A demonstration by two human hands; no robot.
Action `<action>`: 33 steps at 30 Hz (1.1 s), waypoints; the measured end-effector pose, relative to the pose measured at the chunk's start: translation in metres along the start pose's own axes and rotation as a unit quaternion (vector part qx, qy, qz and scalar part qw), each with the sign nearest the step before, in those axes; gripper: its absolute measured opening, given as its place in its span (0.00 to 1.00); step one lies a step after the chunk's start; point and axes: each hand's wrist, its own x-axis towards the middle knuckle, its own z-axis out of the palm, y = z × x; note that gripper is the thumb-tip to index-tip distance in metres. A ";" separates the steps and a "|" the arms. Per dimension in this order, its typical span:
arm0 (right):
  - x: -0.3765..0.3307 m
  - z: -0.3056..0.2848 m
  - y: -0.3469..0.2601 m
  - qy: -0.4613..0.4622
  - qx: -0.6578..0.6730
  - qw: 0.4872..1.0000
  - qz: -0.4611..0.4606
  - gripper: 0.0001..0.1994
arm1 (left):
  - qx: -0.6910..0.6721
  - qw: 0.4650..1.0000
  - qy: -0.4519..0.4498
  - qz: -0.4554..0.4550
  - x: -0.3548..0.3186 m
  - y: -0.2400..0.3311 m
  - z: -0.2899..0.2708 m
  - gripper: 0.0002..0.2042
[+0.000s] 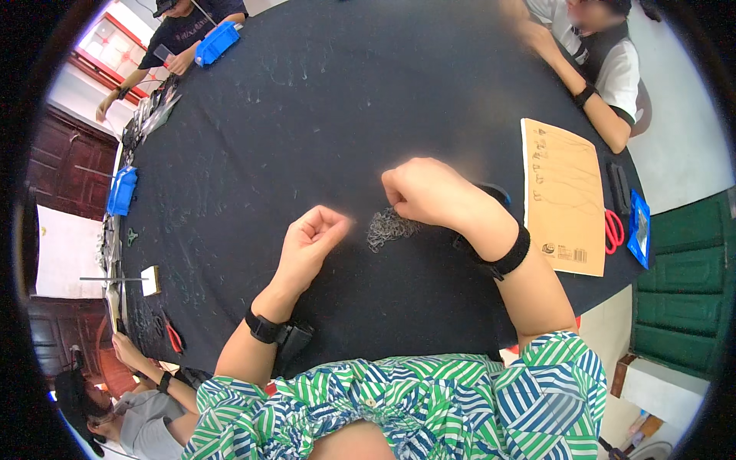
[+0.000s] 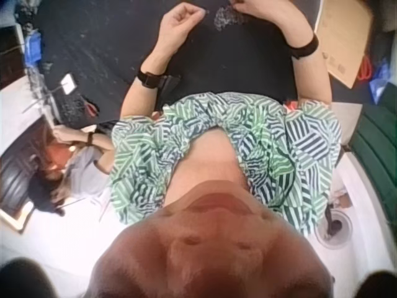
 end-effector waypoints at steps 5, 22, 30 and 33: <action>-0.001 -0.005 -0.003 0.010 -0.010 1.000 -0.011 0.02 | -0.014 1.000 -0.009 -0.004 0.000 0.006 0.000 0.04; -0.007 -0.015 -0.020 0.000 0.025 1.000 -0.002 0.04 | -0.033 0.999 -0.027 0.019 -0.002 0.005 -0.001 0.07; -0.003 -0.014 -0.032 0.054 -0.006 0.998 -0.041 0.02 | -0.041 0.999 -0.021 0.015 0.000 0.003 -0.002 0.07; 0.000 -0.009 -0.041 0.075 0.107 0.989 -0.067 0.02 | -0.049 0.998 -0.010 0.024 0.001 0.003 -0.001 0.07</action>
